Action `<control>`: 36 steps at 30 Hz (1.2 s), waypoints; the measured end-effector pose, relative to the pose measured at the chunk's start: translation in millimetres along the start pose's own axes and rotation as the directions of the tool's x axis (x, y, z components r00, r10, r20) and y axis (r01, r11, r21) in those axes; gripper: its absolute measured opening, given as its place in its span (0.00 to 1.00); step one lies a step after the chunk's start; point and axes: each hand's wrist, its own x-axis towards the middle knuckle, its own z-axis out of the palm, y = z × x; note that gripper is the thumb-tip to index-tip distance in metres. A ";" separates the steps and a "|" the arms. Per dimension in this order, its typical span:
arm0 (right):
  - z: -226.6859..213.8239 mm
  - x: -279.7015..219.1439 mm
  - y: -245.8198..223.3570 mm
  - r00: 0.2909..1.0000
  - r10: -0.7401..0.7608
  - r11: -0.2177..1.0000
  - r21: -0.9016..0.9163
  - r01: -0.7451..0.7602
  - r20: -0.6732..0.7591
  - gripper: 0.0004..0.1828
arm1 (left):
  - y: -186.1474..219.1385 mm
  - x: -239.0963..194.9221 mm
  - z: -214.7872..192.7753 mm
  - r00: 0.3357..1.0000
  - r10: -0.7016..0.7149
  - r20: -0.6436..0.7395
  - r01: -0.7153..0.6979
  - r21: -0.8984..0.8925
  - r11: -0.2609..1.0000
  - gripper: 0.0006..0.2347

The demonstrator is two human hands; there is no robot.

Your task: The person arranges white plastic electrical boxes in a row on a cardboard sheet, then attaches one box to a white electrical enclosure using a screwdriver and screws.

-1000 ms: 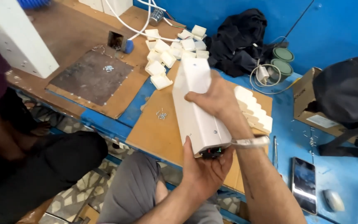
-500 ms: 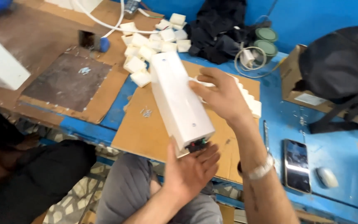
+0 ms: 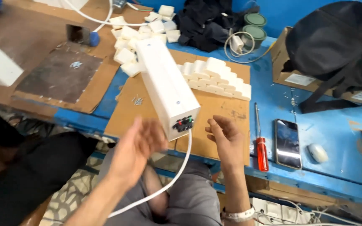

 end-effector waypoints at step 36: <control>31.4 218.2 -63.1 0.844 -0.250 0.230 -0.818 0.528 0.474 0.49 | 50.9 126.1 96.7 0.657 0.480 0.582 -0.644 0.764 -0.046 0.08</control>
